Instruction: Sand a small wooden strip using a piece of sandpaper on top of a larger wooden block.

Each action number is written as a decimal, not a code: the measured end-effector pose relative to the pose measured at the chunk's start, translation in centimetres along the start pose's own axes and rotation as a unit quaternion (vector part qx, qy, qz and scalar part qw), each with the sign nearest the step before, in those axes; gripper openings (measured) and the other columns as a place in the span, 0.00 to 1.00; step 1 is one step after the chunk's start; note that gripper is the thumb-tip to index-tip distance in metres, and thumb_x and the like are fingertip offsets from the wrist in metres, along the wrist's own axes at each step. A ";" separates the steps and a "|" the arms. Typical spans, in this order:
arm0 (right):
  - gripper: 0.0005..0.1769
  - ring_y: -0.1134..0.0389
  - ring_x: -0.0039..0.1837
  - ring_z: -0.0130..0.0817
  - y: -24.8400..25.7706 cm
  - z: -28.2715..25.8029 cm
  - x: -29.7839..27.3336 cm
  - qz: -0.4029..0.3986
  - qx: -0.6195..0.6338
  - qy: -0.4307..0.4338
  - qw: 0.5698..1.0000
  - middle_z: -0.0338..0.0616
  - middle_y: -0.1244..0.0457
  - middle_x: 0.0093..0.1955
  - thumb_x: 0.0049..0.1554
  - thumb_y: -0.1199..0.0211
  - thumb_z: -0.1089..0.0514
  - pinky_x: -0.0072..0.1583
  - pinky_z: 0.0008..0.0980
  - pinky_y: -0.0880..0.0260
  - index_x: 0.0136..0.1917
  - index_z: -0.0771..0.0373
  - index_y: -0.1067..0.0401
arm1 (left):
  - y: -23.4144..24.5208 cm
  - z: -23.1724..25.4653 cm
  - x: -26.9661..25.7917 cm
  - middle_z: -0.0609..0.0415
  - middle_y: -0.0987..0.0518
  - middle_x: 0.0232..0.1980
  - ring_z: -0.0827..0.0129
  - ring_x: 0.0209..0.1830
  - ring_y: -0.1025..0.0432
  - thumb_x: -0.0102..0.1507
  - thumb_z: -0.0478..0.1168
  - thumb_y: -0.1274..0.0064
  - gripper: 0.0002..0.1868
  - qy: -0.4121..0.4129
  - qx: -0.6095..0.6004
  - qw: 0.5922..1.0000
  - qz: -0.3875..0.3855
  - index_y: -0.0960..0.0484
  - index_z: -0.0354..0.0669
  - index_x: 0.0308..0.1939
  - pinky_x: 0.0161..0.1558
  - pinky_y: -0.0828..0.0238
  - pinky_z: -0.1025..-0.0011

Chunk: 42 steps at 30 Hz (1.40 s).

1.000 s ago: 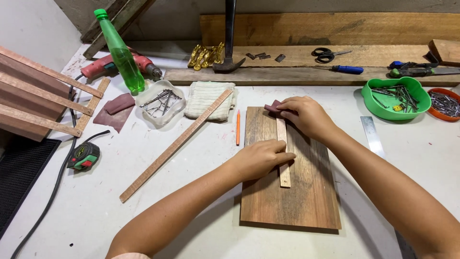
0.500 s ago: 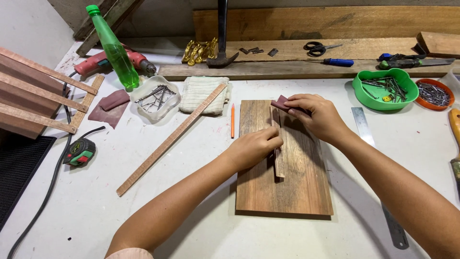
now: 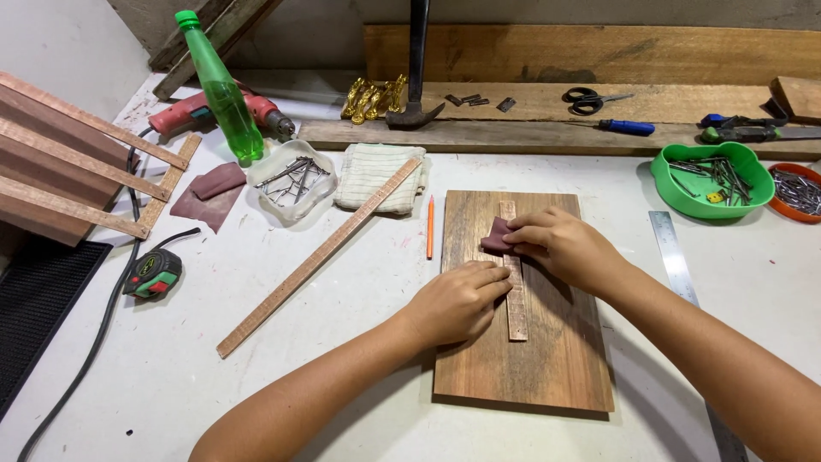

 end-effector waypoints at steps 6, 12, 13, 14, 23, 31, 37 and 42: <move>0.13 0.30 0.59 0.44 -1.3 5.1 5.4 0.002 -0.009 -0.026 1.000 0.41 0.29 0.58 0.54 0.32 0.55 0.62 0.40 0.30 0.53 0.56 0.18 | 0.2 0.0 0.1 0.41 0.19 0.61 0.52 0.63 0.24 0.59 0.33 0.46 0.21 -0.001 -0.026 1.000 0.001 0.18 0.31 0.56 0.69 0.31 0.60; 0.14 0.30 0.59 0.47 1.0 2.1 3.6 0.047 0.010 0.019 0.999 0.45 0.29 0.59 0.53 0.32 0.57 0.62 0.42 0.31 0.53 0.58 0.18 | 0.2 -0.6 0.5 0.43 0.17 0.59 0.54 0.61 0.24 0.60 0.33 0.46 0.17 0.010 -0.022 0.999 -0.041 0.16 0.34 0.53 0.64 0.28 0.61; 0.14 0.30 0.59 0.47 1.1 1.2 2.7 0.047 0.009 0.016 0.999 0.45 0.29 0.59 0.53 0.32 0.57 0.62 0.42 0.31 0.53 0.58 0.18 | -0.1 -0.7 0.5 0.43 0.17 0.59 0.54 0.61 0.24 0.60 0.33 0.46 0.17 0.008 -0.025 0.999 -0.041 0.16 0.34 0.53 0.64 0.28 0.61; 0.14 0.30 0.59 0.47 1.1 0.4 1.8 0.030 0.019 0.016 0.999 0.44 0.29 0.58 0.53 0.32 0.57 0.62 0.42 0.31 0.53 0.58 0.18 | -0.3 -0.8 0.5 0.44 0.17 0.59 0.56 0.61 0.23 0.62 0.33 0.47 0.17 0.003 -0.006 0.999 -0.036 0.16 0.35 0.54 0.65 0.29 0.61; 0.13 0.30 0.58 0.45 -1.0 1.4 1.9 0.018 0.004 0.024 1.000 0.44 0.29 0.57 0.52 0.32 0.54 0.61 0.42 0.30 0.51 0.57 0.18 | -0.6 -0.6 0.3 0.43 0.17 0.58 0.57 0.59 0.23 0.62 0.32 0.47 0.17 -0.002 0.001 1.000 -0.028 0.16 0.34 0.55 0.65 0.27 0.63; 0.13 0.29 0.58 0.46 -0.5 4.3 4.9 0.020 -0.010 0.003 1.000 0.45 0.28 0.55 0.52 0.30 0.56 0.61 0.42 0.29 0.51 0.59 0.18 | 0.5 -0.7 1.2 0.45 0.17 0.57 0.56 0.59 0.23 0.58 0.34 0.44 0.18 -0.004 -0.001 0.999 -0.048 0.16 0.34 0.53 0.63 0.27 0.63; 0.13 0.29 0.57 0.43 0.9 -0.8 0.4 0.013 0.003 0.006 1.000 0.43 0.29 0.59 0.52 0.32 0.58 0.60 0.39 0.28 0.52 0.58 0.18 | -0.5 -1.5 0.9 0.44 0.18 0.60 0.56 0.62 0.25 0.57 0.32 0.46 0.22 -0.008 0.045 0.999 -0.015 0.17 0.35 0.55 0.66 0.30 0.62; 0.13 0.29 0.57 0.42 -0.5 0.0 0.5 0.014 0.003 0.011 1.000 0.41 0.29 0.57 0.52 0.31 0.56 0.61 0.39 0.28 0.52 0.57 0.18 | 0.1 -0.6 1.1 0.40 0.19 0.60 0.52 0.60 0.24 0.56 0.31 0.46 0.23 0.009 0.023 0.999 -0.039 0.18 0.30 0.55 0.64 0.29 0.60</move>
Point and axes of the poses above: each hand's wrist, its own x-axis towards the middle knuckle, its own y-axis out of the back of the hand, z = x × y, the point moved 1 cm from there along x, towards the middle knuckle
